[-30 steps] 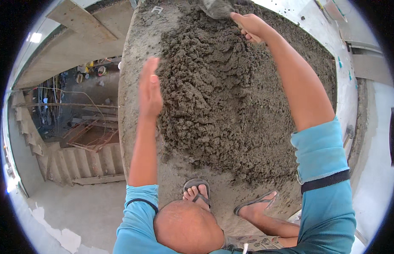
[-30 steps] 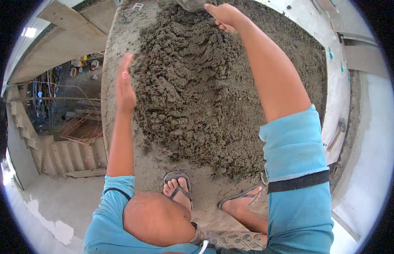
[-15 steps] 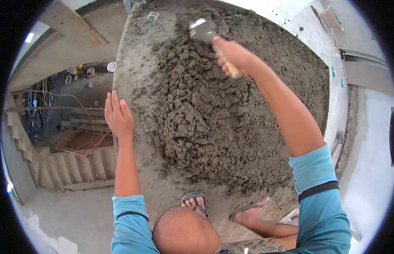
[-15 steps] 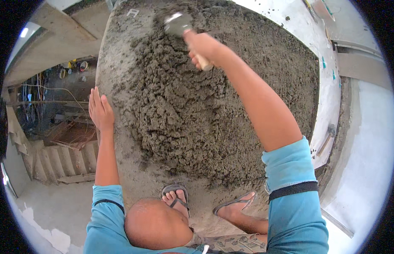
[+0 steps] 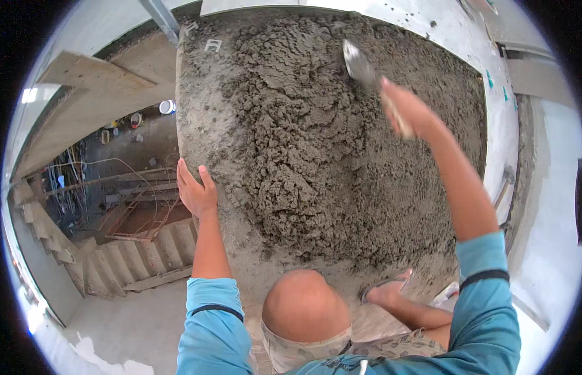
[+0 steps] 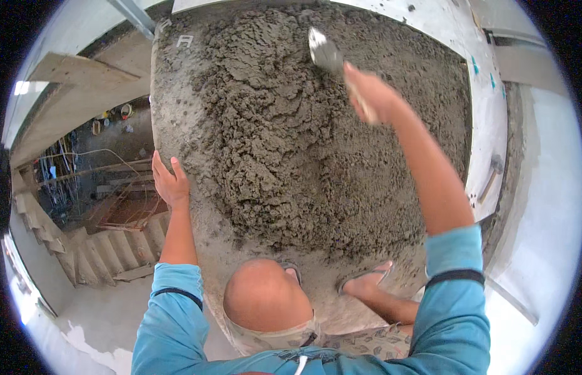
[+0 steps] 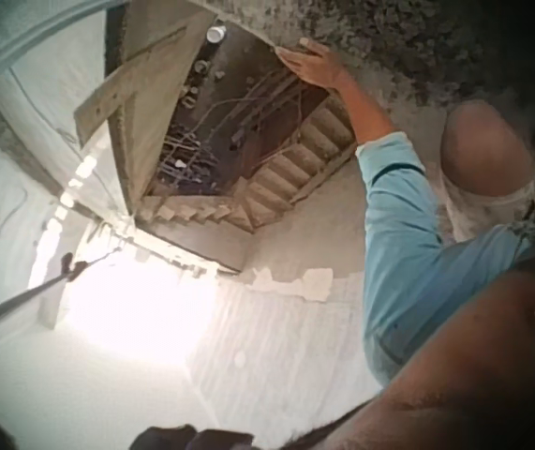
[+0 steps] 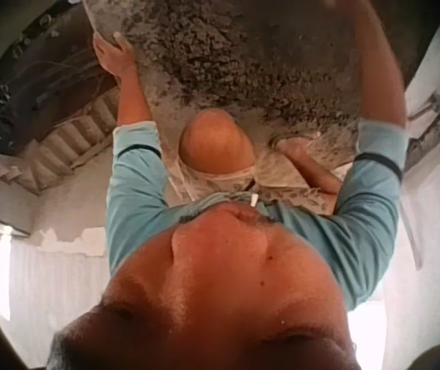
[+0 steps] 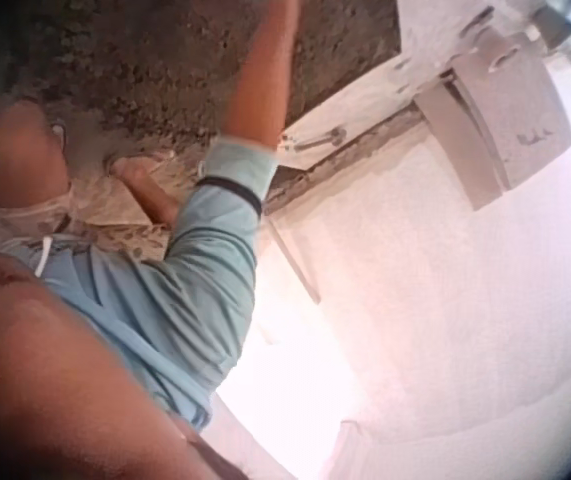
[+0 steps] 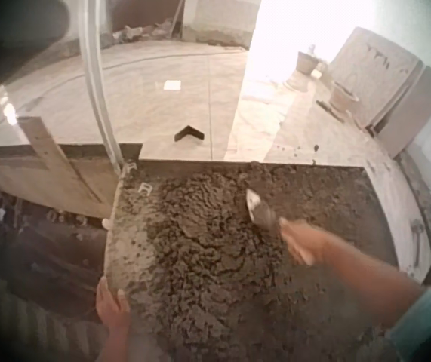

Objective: The person spreads and smooths cement over a floor surface using a trowel, then stands up, picks up a bucket, and walks across the room.

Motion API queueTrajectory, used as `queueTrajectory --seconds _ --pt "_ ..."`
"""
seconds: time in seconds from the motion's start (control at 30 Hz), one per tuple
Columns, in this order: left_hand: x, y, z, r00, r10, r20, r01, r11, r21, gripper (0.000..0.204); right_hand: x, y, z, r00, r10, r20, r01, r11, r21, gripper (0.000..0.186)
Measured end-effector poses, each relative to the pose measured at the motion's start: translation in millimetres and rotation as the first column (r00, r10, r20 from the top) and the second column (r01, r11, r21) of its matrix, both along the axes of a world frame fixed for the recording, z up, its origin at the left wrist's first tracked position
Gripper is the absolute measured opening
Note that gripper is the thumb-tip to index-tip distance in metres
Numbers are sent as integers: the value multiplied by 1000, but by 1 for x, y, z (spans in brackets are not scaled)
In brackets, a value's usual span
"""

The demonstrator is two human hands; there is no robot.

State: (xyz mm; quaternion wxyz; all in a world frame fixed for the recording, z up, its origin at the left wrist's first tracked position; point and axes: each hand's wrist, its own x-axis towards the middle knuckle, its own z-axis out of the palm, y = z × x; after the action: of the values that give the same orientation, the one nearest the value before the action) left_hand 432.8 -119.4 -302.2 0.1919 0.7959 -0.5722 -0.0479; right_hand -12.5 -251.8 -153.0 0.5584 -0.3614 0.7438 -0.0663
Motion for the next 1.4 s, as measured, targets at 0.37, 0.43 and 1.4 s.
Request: queueTrajectory --seconds 0.37,0.43,1.4 --pt "-18 -1 0 997 66 -33 -62 992 109 64 119 169 -21 601 -703 380 572 711 410 55" --pt "-14 -2 1 998 47 -34 -44 995 89 64 127 153 -28 659 -638 399 555 770 315 55" --pt "-12 -4 -7 998 52 -46 -49 997 64 61 117 86 -33 627 586 -514 -761 601 -243 53"
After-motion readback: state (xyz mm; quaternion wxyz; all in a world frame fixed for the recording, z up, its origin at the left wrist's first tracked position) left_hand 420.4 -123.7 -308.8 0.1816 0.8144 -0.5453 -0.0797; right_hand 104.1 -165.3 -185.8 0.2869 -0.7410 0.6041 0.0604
